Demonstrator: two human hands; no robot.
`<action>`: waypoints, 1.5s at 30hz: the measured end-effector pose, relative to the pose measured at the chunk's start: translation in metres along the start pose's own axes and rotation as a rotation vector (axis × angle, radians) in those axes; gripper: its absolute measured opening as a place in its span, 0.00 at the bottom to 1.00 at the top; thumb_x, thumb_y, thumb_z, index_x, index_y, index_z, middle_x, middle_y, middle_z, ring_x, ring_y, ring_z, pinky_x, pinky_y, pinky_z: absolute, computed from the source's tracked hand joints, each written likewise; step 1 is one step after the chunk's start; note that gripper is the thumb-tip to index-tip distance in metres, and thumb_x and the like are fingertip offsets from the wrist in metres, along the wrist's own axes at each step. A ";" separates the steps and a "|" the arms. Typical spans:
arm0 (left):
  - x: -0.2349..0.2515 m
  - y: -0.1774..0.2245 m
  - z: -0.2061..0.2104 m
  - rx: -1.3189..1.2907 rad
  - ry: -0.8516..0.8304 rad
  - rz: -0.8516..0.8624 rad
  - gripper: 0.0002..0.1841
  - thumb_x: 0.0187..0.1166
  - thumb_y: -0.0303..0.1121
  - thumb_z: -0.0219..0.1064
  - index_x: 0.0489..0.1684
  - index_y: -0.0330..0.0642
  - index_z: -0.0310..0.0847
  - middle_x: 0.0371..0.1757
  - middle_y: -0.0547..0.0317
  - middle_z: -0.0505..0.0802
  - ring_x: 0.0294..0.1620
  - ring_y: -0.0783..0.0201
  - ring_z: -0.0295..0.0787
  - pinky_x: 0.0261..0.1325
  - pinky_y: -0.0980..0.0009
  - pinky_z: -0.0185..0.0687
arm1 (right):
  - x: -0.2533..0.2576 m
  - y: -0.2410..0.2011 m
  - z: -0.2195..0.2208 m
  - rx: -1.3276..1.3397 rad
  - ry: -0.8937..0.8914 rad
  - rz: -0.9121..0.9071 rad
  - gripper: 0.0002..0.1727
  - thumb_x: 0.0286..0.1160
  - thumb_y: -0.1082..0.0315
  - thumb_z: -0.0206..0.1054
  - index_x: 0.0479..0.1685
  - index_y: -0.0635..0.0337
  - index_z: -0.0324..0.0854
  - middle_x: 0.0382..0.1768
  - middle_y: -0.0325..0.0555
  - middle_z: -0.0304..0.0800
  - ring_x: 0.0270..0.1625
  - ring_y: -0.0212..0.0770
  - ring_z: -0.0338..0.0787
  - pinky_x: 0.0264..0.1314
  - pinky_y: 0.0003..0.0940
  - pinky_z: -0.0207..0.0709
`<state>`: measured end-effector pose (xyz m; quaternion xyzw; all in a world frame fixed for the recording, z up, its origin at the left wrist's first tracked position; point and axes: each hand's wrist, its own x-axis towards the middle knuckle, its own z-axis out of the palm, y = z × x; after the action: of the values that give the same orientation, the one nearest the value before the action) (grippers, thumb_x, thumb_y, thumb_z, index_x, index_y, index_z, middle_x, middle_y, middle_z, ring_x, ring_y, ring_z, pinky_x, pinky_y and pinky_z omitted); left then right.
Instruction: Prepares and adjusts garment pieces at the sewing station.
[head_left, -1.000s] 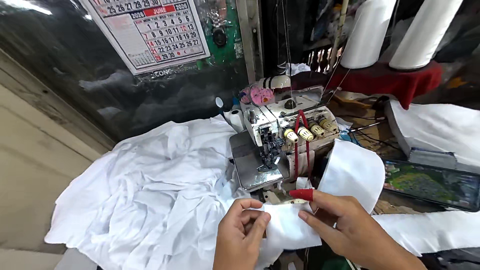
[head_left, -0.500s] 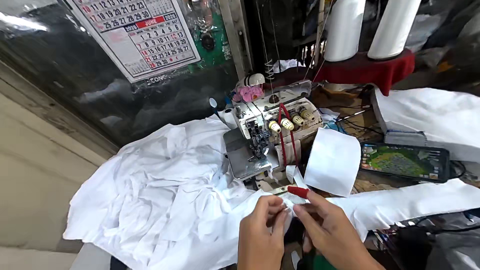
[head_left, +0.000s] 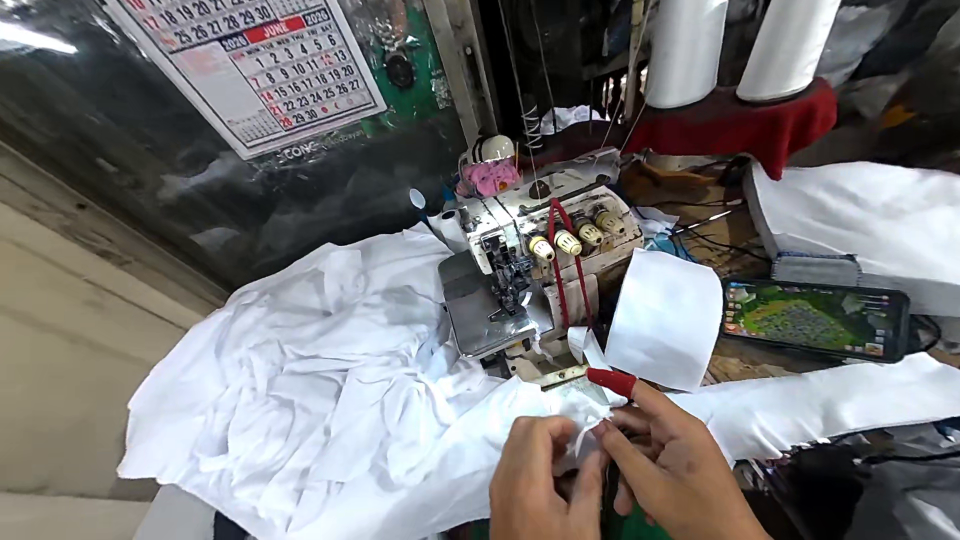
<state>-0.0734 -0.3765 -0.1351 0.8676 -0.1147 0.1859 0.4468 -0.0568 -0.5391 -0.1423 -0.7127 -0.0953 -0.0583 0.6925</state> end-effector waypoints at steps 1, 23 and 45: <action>-0.006 -0.003 0.007 0.036 0.036 0.014 0.10 0.73 0.35 0.76 0.45 0.40 0.89 0.43 0.60 0.92 0.44 0.70 0.91 0.49 0.71 0.91 | -0.002 0.000 0.003 0.005 0.018 -0.006 0.23 0.80 0.71 0.68 0.74 0.57 0.76 0.37 0.37 0.96 0.17 0.36 0.89 0.08 0.31 0.82; -0.013 -0.007 -0.001 -0.142 -0.046 0.228 0.12 0.91 0.37 0.57 0.44 0.42 0.84 0.36 0.64 0.91 0.43 0.70 0.85 0.63 0.62 0.75 | -0.034 -0.013 -0.001 0.387 -0.100 0.226 0.27 0.89 0.72 0.56 0.85 0.61 0.58 0.56 0.47 0.93 0.17 0.28 0.78 0.12 0.23 0.71; -0.007 -0.045 -0.026 -1.200 -0.382 -0.160 0.14 0.80 0.28 0.69 0.61 0.38 0.76 0.48 0.51 0.92 0.46 0.64 0.92 0.53 0.64 0.89 | 0.006 0.015 -0.013 0.733 -0.497 0.040 0.25 0.84 0.62 0.67 0.79 0.52 0.75 0.51 0.49 0.93 0.45 0.33 0.93 0.42 0.26 0.87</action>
<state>-0.0690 -0.3297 -0.1572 0.4898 -0.2113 -0.1029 0.8395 -0.0472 -0.5522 -0.1551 -0.4142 -0.2595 0.1657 0.8565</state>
